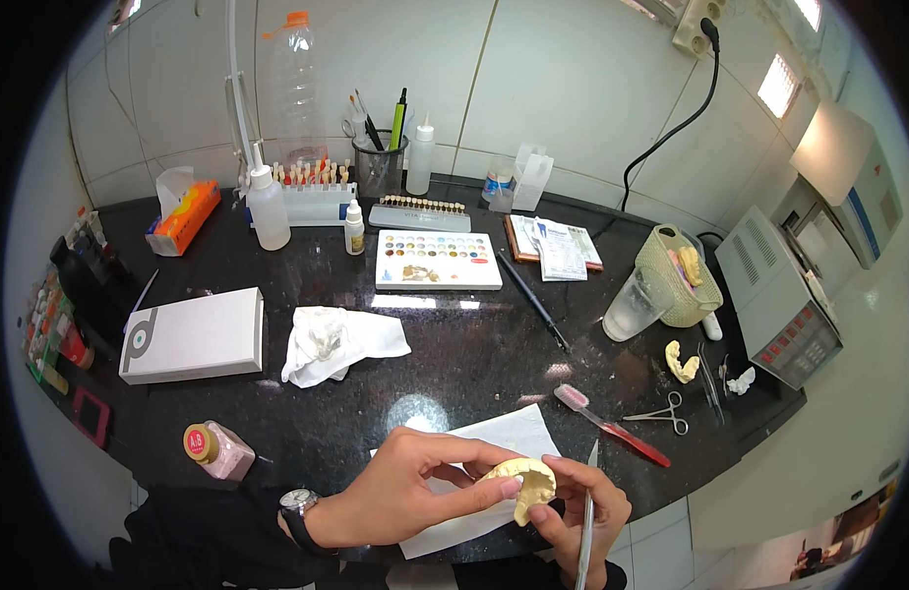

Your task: The person applies a small amount of substance to a dental mold using a metal tool. The person then uses the metal tool to spread and smooth the material across the surface of the mold.

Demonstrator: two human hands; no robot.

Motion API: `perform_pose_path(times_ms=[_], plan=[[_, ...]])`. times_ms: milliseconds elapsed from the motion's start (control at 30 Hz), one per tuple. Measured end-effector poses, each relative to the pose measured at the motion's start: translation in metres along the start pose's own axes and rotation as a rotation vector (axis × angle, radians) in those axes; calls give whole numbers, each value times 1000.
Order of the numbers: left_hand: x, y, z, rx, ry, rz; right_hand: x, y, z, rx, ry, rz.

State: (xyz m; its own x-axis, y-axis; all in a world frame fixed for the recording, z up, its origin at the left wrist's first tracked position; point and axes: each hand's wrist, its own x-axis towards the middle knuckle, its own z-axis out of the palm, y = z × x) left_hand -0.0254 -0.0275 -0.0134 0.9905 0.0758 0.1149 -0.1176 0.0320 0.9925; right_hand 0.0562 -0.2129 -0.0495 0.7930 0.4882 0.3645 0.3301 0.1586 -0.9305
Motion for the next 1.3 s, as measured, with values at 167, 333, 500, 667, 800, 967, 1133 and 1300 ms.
perform_pose_path(times_ms=[167,333,500,667,800,967,1133,1300], plan=[[-2,-6,-1,61,32,29,3,-3,4,23,-96,26],[1,-4,-1,51,-52,14,1,-6,3,15,-170,-55],[5,-5,4,-183,-66,-12,2,-17,19,82,-82,-35],[2,7,-5,-269,-142,-305,8,-9,17,-25,195,12],[1,9,-8,-184,-129,-400,11,-11,-12,180,27,80],[3,10,-7,-178,-160,-396,8,-15,-7,142,-5,233],[1,6,-7,-222,-182,-437,10,-11,1,261,-65,118],[0,5,-10,-229,-175,-441,0,-12,8,241,-50,84]])
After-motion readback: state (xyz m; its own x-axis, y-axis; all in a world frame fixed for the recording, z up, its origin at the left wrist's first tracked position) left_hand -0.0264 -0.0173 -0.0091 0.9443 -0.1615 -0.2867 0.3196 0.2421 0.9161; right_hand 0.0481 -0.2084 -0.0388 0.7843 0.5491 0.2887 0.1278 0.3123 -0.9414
